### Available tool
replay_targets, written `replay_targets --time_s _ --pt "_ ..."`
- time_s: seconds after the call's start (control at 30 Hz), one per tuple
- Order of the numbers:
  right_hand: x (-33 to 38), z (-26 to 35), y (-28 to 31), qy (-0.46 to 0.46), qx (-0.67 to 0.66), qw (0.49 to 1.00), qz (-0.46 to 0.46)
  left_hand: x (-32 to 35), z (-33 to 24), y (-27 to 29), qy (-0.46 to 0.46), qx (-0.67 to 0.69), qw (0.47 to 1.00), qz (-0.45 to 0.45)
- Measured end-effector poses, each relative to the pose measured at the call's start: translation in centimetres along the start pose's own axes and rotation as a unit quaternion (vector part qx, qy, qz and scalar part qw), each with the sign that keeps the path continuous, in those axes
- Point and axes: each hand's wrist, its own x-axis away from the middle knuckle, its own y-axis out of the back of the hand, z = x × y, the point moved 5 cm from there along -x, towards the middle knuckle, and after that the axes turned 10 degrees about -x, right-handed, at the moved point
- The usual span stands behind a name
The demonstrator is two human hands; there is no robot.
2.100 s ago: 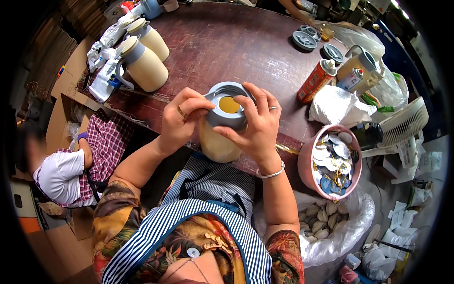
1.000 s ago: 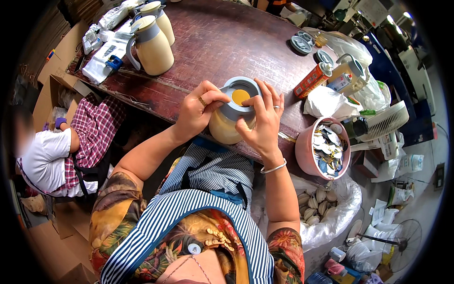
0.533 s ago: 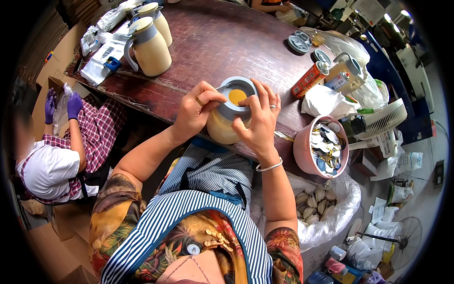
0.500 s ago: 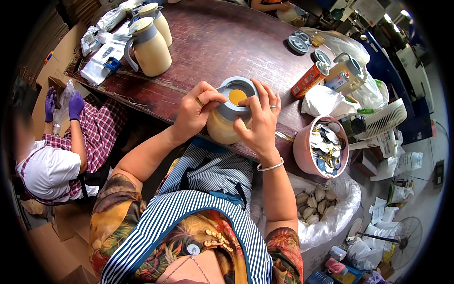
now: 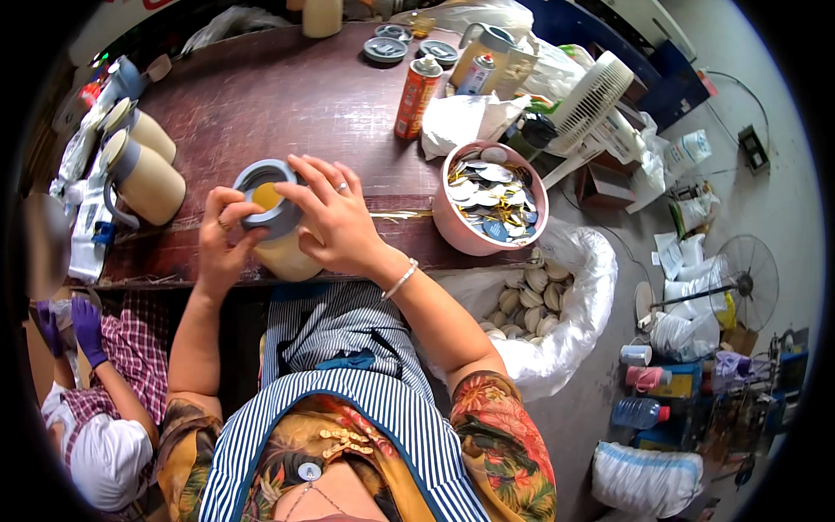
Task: The person assembles plastic pitchers at a workstation, placing lids and filters onto the pitcher bodies and organizing them on a table.
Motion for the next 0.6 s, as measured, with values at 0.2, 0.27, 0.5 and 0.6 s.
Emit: replay_targets --time_s 0.2,0.27,0.5,0.6 --pt "4.0 -3.9 11.8 -0.071 0.180 0.974 -0.117 -2.7 4.5 3.4 0.018 0.103 0.974 0.201" --pt "5.7 -8.7 16.5 -0.211 0.342 0.911 -0.093 -3.8 5.4 3.8 -0.013 0.115 0.972 0.206" --pt "10.0 -15.8 19.8 -0.193 0.407 0.892 0.023 -4.5 10.0 2.0 0.039 0.351 0.933 0.072" --pt "10.2 -14.8 21.5 -0.194 0.406 0.889 -0.083 -4.6 11.3 0.6 0.062 0.466 0.876 0.107"
